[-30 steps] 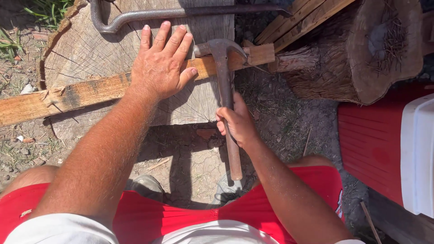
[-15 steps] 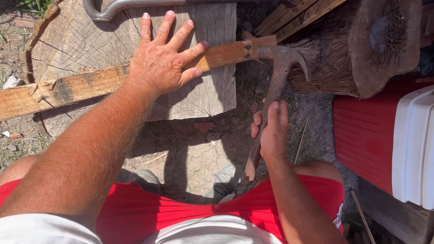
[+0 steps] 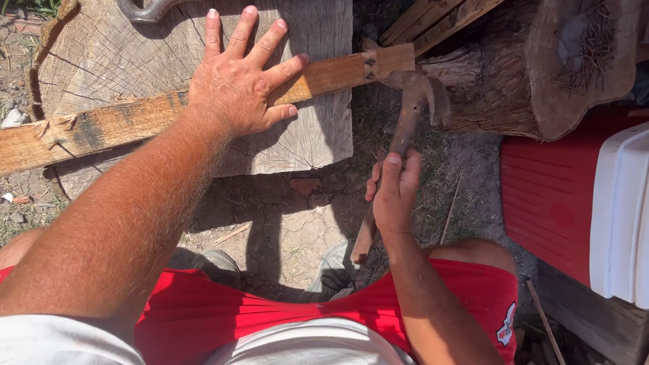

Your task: The person hammers nails into a wooden plank resting on a tree stump. They hold the plank with one hand and strike the nails with a hammer using the other hand.

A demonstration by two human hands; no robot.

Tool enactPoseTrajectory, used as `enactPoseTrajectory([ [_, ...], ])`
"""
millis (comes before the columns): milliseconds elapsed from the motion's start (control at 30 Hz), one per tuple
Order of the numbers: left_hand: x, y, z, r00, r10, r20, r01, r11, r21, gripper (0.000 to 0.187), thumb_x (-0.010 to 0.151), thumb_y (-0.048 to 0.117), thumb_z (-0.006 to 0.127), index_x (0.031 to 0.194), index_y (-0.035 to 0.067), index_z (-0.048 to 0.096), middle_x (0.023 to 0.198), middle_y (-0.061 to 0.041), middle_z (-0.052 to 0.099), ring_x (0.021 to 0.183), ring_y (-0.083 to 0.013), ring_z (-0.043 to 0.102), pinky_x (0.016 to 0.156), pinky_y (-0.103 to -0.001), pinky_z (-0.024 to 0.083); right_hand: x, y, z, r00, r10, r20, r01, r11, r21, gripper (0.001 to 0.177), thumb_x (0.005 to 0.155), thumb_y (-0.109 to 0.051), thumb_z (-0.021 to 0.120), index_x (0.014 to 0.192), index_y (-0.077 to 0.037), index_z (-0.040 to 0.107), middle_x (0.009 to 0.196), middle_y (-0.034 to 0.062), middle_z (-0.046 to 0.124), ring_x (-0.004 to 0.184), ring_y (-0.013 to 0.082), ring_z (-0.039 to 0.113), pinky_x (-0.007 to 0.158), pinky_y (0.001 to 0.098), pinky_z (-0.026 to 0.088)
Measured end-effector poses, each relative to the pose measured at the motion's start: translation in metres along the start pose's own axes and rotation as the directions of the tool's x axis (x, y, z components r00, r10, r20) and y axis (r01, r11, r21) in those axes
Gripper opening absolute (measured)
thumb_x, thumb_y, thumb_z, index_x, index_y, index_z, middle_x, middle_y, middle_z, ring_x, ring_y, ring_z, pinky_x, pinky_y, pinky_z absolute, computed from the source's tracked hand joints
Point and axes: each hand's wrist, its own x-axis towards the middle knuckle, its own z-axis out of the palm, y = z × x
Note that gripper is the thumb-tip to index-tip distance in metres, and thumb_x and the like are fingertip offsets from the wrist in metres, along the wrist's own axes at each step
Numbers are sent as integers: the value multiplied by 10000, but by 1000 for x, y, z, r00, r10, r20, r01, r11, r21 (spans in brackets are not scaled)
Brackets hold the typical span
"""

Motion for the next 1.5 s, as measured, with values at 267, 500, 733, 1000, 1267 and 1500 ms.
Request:
enactPoseTrajectory([
  [267,2,-1,-4,1000,7,-15,-8,999,-37,882,979,840,554,1710,346,570,1869,-182,398,1684,-594,229,1248,-893,54,0,-40,3,954,-44,-298,104,977,187,561,1047,-696,509,1239,-170,479,792,65,496,523,140,436,446,280,409],
  [500,0,-7,-7,1000,8,-10,-8,1000,-5,867,981,829,550,1701,347,576,1865,-184,387,1675,-580,225,1228,-905,95,12,-23,7,973,113,-202,-43,945,324,464,1082,-630,525,1201,-182,539,786,48,520,510,146,462,452,314,399],
  [733,1,1,0,999,-6,37,6,1000,1,873,974,826,532,1722,375,527,1877,-168,337,1687,-567,203,1251,-884,71,1,21,20,994,78,-75,-72,994,84,351,1176,-475,440,1145,-133,511,727,52,480,429,137,422,352,300,376],
  [1000,1,2,-5,999,0,44,0,1000,8,882,954,818,565,1710,365,530,1869,-174,337,1669,-584,218,1231,-899,94,-3,4,21,978,13,-208,2,997,73,390,1141,-521,463,1173,-133,490,750,55,495,472,137,424,399,297,419],
  [1267,3,0,-6,999,8,31,-8,1000,0,880,943,804,599,1701,359,547,1861,-182,341,1657,-591,220,1208,-913,115,-2,-34,11,957,-92,-275,130,984,121,486,1116,-631,460,1215,-157,482,770,53,491,519,150,448,463,306,440],
  [1500,7,3,0,999,9,34,-8,1000,-15,887,945,816,585,1714,377,523,1871,-177,323,1675,-587,196,1241,-899,74,4,-6,18,996,14,-92,-11,999,33,368,1162,-507,451,1171,-143,508,765,30,491,522,114,480,405,285,421],
])
